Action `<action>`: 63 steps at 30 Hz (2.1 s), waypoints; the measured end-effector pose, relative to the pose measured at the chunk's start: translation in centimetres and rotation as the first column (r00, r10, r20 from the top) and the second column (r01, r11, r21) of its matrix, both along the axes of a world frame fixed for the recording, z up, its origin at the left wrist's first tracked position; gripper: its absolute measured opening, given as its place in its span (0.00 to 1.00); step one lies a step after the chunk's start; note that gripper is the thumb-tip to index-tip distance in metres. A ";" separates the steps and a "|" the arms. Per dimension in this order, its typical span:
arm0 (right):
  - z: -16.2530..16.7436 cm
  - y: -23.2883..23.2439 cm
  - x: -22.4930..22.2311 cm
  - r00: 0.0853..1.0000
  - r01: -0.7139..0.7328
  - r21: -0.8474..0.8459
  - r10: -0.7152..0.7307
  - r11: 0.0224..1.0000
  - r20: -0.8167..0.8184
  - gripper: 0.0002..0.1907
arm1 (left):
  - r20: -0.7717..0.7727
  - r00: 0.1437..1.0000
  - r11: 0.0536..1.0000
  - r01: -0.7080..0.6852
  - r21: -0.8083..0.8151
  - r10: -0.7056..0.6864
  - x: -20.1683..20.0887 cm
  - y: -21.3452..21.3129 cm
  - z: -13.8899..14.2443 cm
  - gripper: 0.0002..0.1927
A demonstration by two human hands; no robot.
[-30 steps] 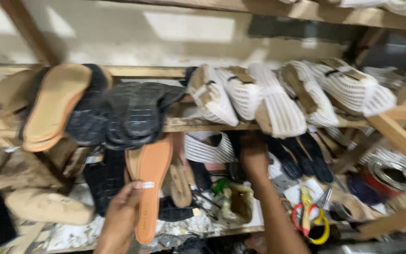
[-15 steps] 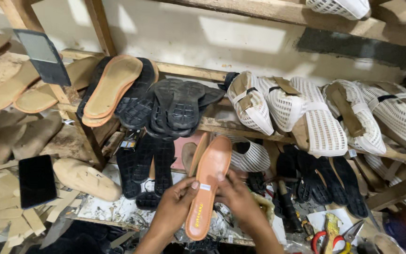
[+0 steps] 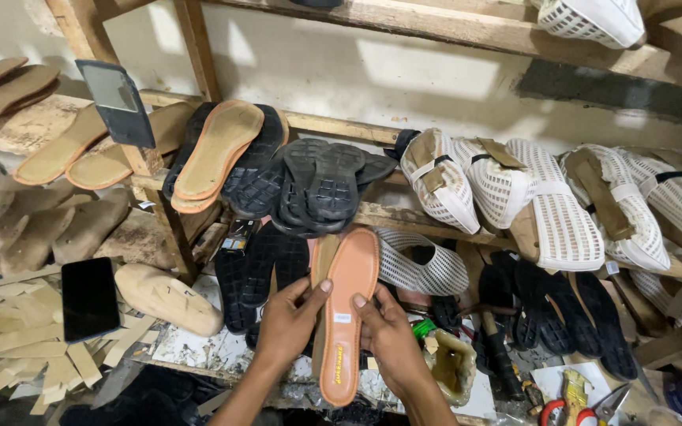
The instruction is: The person works at a shoe assembly bench, holding a woven shoe upper and applying glue from a container to its bottom edge. They then fit an insole board onto the upper, press the parts together, and later use a hammer to tap and secure the sole assembly on a shoe last.
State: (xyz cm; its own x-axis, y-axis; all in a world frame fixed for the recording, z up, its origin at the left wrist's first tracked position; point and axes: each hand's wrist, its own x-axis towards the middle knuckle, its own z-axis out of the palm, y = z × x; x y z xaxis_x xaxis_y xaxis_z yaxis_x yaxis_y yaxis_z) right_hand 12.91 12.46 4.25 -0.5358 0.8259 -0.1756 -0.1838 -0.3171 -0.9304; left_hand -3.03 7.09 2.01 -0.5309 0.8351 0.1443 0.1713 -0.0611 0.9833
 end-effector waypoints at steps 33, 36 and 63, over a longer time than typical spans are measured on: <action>-3.0 8.6 -2.2 0.969 0.025 0.546 -0.154 0.837 0.191 0.39 | 0.899 0.344 0.960 0.158 0.230 -0.272 -3.7 -4.8 -3.2 0.36; -2.5 10.6 -4.0 0.942 -0.037 0.599 -0.172 0.800 0.288 0.40 | 0.913 0.348 0.977 0.111 0.185 -0.212 -3.3 -4.9 -1.8 0.37; -8.0 -2.0 -5.0 0.956 -0.155 0.268 0.076 0.951 0.285 0.45 | 0.842 0.496 0.978 0.116 0.175 -0.210 -5.7 0.6 -4.5 0.31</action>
